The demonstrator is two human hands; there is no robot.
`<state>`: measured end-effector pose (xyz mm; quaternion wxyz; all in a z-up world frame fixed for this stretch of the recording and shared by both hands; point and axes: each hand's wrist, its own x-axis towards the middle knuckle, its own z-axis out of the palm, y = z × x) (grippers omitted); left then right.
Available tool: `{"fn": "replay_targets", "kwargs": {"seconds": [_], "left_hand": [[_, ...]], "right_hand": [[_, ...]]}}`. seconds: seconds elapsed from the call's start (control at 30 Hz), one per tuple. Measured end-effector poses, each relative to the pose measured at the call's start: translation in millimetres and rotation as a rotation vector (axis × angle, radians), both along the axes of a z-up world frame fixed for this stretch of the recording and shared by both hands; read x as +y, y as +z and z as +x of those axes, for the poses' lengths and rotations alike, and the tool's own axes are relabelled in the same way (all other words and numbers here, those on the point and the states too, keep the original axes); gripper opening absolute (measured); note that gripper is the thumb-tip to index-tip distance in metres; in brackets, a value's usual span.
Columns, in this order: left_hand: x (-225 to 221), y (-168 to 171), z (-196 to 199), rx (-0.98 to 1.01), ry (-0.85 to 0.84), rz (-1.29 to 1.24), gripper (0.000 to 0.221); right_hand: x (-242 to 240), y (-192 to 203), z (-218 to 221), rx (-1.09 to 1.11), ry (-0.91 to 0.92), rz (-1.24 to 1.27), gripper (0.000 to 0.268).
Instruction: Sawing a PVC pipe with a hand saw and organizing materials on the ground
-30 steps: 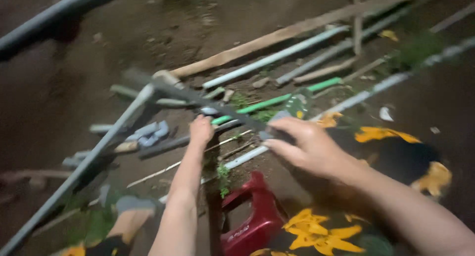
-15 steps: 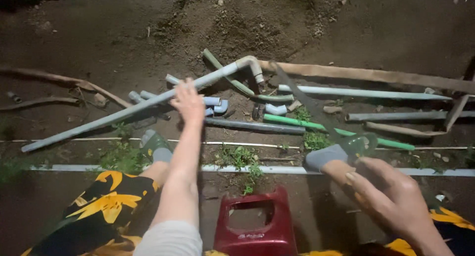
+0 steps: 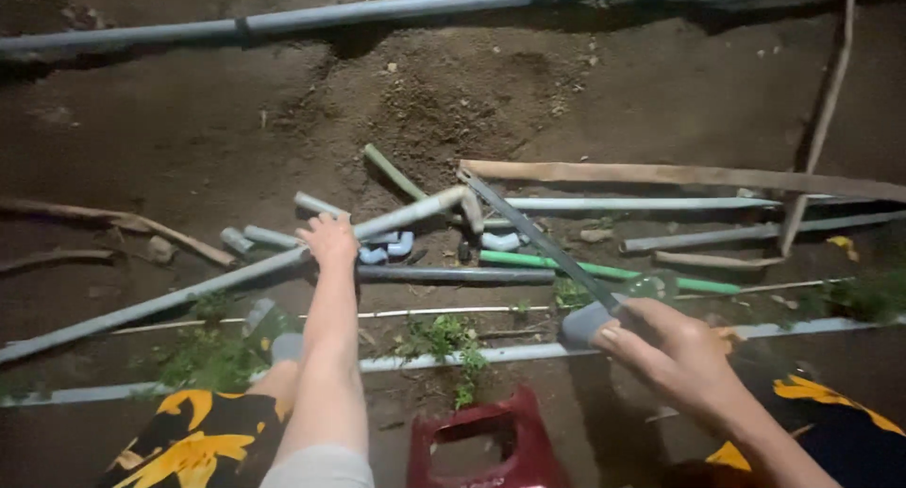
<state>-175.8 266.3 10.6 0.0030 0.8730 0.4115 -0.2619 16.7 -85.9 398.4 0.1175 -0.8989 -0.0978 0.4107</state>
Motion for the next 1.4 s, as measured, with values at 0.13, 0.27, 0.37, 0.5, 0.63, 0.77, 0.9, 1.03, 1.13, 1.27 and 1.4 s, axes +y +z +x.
{"fn": "replay_targets", "kwargs": {"seconds": [0.13,0.27,0.37,0.5,0.63,0.77,0.9,1.03,1.13,1.27,1.4], "left_hand": [[-13,-13,-21,0.051,-0.090,-0.094,0.026],[-12,-24,-38,-0.173,-0.299,0.057,0.012],[-5,8,-31,-0.148,-0.284,-0.136,0.015],[-1,68,-13,-0.085,-0.283,-0.361,0.033],[-15,185,-10,-0.159,-0.313,-0.474,0.032],[-33,280,-31,-0.258,-0.406,-0.452,0.040],[-45,329,-68,-0.377,-0.475,-0.298,0.047],[-74,351,-93,-0.374,-0.469,-0.202,0.048],[-105,371,-97,-0.480,-0.473,-0.251,0.053],[-137,345,-84,-0.849,-0.535,-0.353,0.059],[-153,304,-71,-0.920,-0.492,-0.256,0.041]], "right_hand": [[-1,-7,-2,0.028,-0.056,-0.004,0.027],[-3,-4,-1,0.011,0.020,-0.010,0.043],[-11,-11,4,-0.051,-0.007,0.018,0.037],[-26,-15,4,-0.228,-0.190,0.350,0.033],[-23,-14,-7,-0.127,-0.377,0.524,0.026],[-17,-4,-21,-0.067,-0.469,0.646,0.034],[-24,14,-37,0.346,-0.524,0.900,0.041],[-29,52,-81,0.440,-0.478,0.961,0.033],[-31,81,-120,0.378,-0.499,1.081,0.026],[-38,75,-145,0.373,-0.539,1.147,0.021],[-44,62,-160,0.281,-0.599,1.154,0.017]]}}
